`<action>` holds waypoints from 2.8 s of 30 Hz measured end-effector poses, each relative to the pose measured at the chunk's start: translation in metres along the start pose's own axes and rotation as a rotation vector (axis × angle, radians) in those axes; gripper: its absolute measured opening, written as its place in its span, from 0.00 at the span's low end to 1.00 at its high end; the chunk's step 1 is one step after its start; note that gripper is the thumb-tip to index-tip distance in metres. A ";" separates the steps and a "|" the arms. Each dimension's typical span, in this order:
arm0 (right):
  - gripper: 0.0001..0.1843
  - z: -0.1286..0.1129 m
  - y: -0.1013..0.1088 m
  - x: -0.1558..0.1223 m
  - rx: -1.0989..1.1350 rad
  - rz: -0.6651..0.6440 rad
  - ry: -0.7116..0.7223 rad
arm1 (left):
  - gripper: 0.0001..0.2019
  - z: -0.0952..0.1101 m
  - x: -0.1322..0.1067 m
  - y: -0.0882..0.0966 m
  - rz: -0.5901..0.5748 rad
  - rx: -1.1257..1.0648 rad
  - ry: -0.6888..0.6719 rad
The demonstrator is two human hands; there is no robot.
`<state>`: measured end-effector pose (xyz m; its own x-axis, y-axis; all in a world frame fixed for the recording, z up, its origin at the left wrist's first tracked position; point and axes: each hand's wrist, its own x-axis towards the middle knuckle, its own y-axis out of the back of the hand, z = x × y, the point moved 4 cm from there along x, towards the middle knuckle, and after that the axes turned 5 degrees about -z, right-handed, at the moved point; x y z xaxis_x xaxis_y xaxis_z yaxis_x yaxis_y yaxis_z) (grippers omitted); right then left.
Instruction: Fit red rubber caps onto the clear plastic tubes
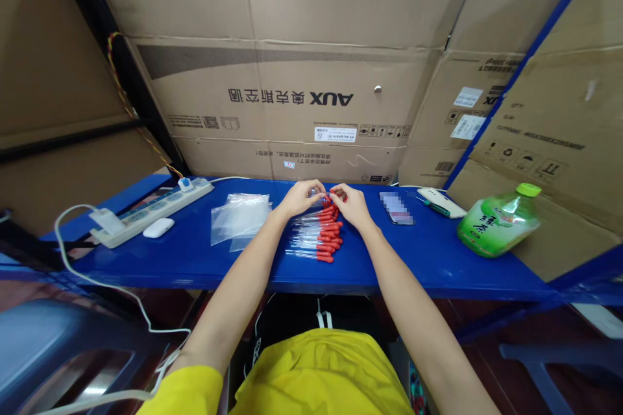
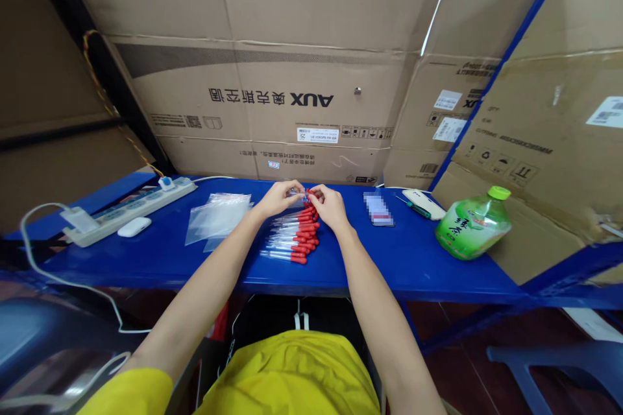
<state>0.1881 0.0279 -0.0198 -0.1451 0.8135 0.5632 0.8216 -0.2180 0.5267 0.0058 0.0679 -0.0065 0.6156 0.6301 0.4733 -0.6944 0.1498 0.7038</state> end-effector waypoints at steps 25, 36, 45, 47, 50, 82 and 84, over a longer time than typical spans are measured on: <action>0.12 -0.006 0.007 0.000 0.032 0.069 0.026 | 0.13 0.008 0.001 0.009 0.126 -0.053 0.033; 0.13 -0.006 0.005 0.000 0.140 0.072 -0.004 | 0.18 0.011 0.000 0.006 0.123 -0.100 0.061; 0.11 -0.008 0.004 -0.001 0.172 0.064 -0.011 | 0.19 0.009 0.002 0.005 0.155 -0.126 0.054; 0.12 -0.008 0.004 -0.001 0.184 0.067 -0.022 | 0.19 0.009 0.002 0.004 0.142 -0.136 0.050; 0.12 -0.008 0.003 -0.001 0.207 0.068 -0.028 | 0.19 0.009 0.001 0.004 0.131 -0.151 0.048; 0.11 -0.008 -0.005 -0.002 0.175 0.038 -0.027 | 0.13 0.006 0.003 -0.001 -0.034 0.010 -0.090; 0.10 -0.015 -0.006 -0.002 0.162 0.049 0.004 | 0.10 0.008 0.003 -0.013 -0.114 0.054 -0.140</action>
<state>0.1747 0.0194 -0.0146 -0.1047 0.8018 0.5883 0.9058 -0.1673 0.3893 0.0201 0.0623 -0.0101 0.7373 0.4988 0.4555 -0.5989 0.1706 0.7825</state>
